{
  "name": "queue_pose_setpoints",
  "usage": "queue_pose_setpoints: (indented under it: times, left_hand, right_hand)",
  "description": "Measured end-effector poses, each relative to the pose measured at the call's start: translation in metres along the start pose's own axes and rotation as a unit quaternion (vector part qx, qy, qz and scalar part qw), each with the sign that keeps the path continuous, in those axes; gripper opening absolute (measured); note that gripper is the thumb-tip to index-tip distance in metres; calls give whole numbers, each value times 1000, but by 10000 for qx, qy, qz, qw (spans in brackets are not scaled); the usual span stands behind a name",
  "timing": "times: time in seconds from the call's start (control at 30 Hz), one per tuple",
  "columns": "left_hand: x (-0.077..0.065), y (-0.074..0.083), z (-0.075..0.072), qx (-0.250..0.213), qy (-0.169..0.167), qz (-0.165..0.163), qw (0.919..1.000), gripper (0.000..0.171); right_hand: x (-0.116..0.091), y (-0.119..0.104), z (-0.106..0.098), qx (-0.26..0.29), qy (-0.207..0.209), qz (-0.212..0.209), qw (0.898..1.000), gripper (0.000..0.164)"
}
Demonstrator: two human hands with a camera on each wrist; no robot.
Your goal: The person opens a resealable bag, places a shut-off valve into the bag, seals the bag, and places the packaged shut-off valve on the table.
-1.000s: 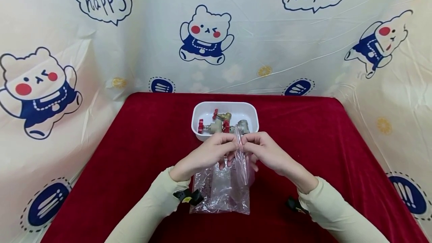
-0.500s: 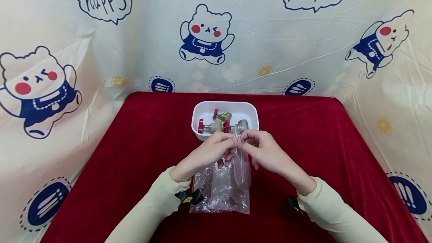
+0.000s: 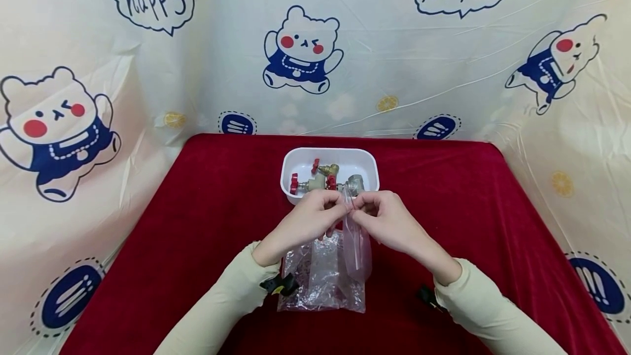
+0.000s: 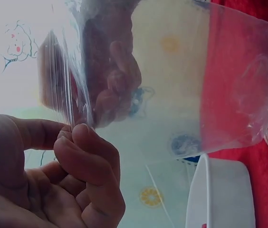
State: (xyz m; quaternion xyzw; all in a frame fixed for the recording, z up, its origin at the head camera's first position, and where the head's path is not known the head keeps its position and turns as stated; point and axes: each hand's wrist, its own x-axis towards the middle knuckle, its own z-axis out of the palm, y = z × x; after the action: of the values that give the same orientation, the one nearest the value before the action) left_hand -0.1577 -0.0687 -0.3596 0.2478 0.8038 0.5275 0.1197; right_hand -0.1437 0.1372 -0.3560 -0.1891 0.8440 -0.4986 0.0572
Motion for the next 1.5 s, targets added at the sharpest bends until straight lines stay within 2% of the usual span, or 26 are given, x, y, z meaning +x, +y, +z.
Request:
queue_pose_setpoints:
  times: [0.3, 0.6, 0.8, 0.9, 1.0, 1.13, 1.23, 1.4, 1.5]
  left_hand:
    - [3, -2, -2, 50, 102, -84, 9999, 26]
    - [4, -3, -9, 95, 371, -128, 9992, 25]
    - [3, -3, -14, 349, 539, -119, 9979, 32]
    - [0, -3, -14, 423, 666, 58, 9969, 28]
    - [-1, -2, -11, 480, 706, 552, 9948, 13]
    - [-2, 1, -4, 934, 424, 1476, 9837, 16]
    - [-5, 3, -1, 1574, 119, 1937, 9683, 16]
    - [-12, 5, 5, 2432, -290, 2120, 9461, 16]
    - [-13, 5, 8, 2633, -251, 2167, 9397, 16]
  right_hand:
    - [-1, 3, -3, -535, 394, -359, 9971, 17]
    - [-1, 4, -10, -631, 610, -189, 9960, 17]
    - [-3, 3, -13, -563, 626, -10, 9964, 18]
    - [-3, 4, -13, -576, 621, 38, 9964, 18]
    - [-3, 4, -13, -557, 604, 69, 9966, 15]
    - [-3, 4, -13, -569, 587, 127, 9966, 14]
    - [-2, 3, -14, -531, 547, 221, 9968, 14]
    - [-4, 1, -14, -182, 381, 497, 9979, 13]
    - [-5, 0, -14, 19, 276, 614, 9977, 10]
